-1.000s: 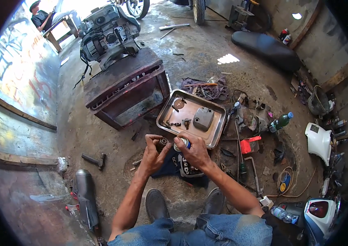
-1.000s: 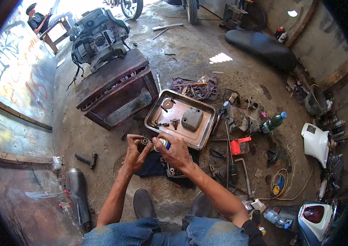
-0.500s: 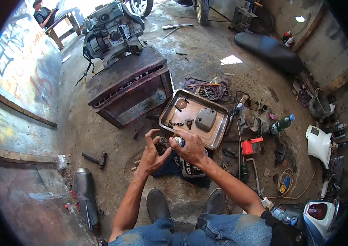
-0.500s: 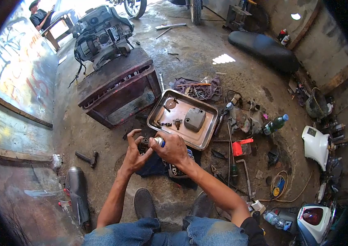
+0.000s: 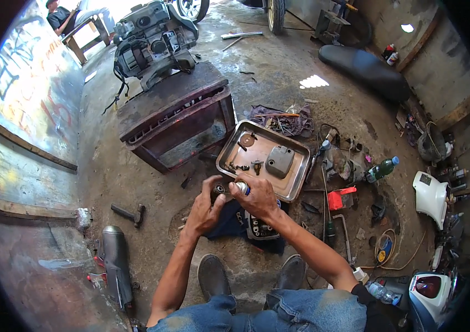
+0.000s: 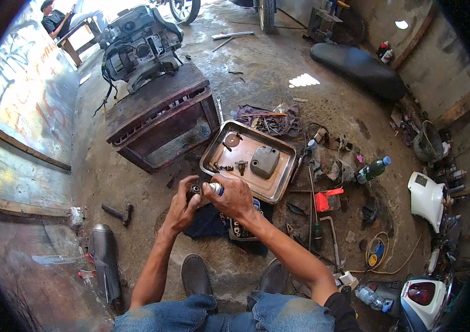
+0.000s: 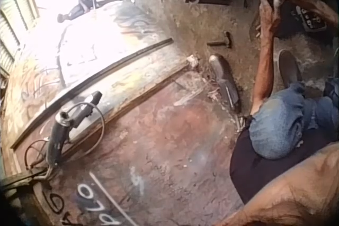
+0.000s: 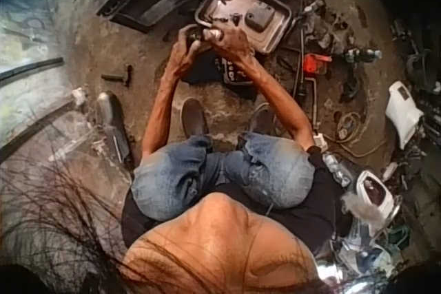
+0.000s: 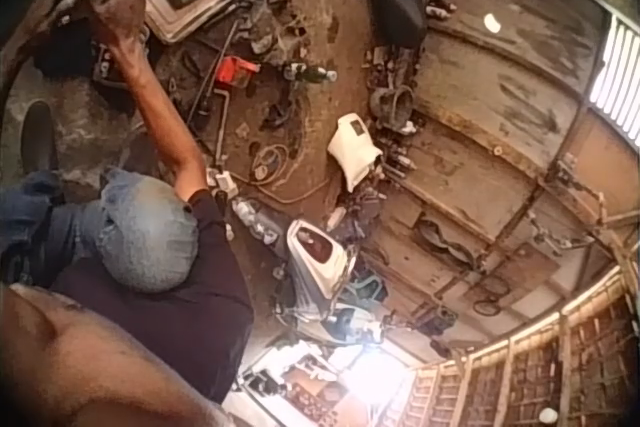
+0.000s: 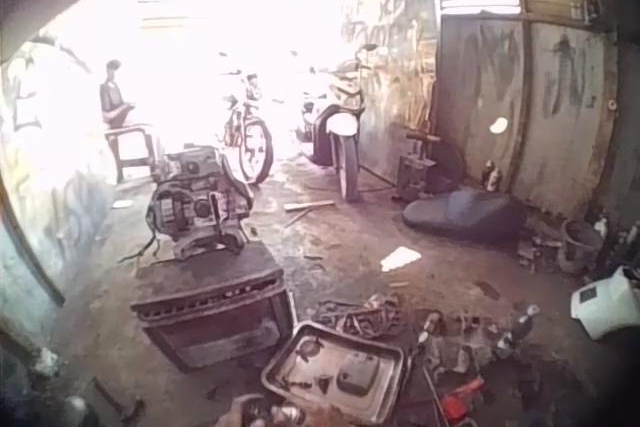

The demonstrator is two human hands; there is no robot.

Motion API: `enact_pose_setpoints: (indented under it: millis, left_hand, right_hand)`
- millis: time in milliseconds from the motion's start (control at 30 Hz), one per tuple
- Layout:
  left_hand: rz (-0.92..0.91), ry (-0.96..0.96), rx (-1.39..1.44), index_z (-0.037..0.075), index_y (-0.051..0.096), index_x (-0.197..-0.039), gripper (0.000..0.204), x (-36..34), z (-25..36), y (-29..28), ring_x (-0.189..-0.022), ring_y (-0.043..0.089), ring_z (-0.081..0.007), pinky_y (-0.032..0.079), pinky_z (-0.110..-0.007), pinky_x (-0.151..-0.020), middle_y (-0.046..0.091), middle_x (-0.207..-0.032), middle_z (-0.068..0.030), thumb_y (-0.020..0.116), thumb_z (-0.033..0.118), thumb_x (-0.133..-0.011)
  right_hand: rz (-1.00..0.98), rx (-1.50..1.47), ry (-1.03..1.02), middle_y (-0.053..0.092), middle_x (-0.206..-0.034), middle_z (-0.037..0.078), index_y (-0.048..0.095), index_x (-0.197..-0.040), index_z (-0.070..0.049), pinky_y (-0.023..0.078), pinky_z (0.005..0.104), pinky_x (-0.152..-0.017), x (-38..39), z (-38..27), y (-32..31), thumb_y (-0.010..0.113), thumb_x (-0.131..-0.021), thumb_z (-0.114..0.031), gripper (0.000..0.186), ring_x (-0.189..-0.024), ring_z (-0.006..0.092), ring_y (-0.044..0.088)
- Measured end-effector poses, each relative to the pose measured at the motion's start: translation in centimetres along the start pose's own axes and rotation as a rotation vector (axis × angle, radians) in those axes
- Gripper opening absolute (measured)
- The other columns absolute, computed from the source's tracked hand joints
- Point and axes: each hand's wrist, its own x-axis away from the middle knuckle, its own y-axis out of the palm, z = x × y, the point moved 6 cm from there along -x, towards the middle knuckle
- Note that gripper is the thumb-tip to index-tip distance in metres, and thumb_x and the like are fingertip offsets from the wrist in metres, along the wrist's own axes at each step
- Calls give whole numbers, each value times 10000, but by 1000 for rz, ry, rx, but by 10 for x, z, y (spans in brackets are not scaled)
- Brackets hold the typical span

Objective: Cleaning and reassembling components of a motorcycle engine head.

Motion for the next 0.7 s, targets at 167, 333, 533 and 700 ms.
enact_pose_setpoints:
  millis: [167, 333, 533, 700]
  left_hand:
    - [-25, -66, 6, 27, 269, -1413, 571, 2, -2, 7, -918, 690, -354, 522, -440, -828, 664, -1015, -250, 644, 150, -1000]
    - [10, -61, 42, 21, 368, -1349, 442, -3, 25, 7, -914, 656, -270, 514, -416, -835, 634, -990, -204, 620, 202, -1033]
    - [-60, -147, 17, 28, 282, -1431, 532, 2, -11, 6, -967, 684, -372, 520, -439, -853, 663, -1065, -254, 597, 163, -1024]
    - [48, 9, -15, 27, 323, -1386, 464, -2, 18, 4, -943, 679, -348, 517, -427, -828, 656, -1002, -227, 589, 154, -1028]
  right_hand:
    - [-66, 8, -10, 667, -695, 231, 720, -901, -27, 533, 498, -685, 1, 3, 4, 611, -947, -485, 473, -700, 420, 688]
    - [-32, -5, -15, 663, -687, 229, 720, -898, -30, 533, 498, -686, 2, 7, -1, 618, -944, -478, 461, -695, 417, 688]
    - [-52, -15, -21, 662, -684, 228, 721, -897, -32, 535, 491, -677, 1, 3, 4, 628, -940, -468, 448, -685, 412, 688]
    - [-41, -4, -18, 668, -691, 224, 723, -891, -34, 533, 487, -664, 3, 7, 1, 627, -944, -456, 437, -675, 407, 687]
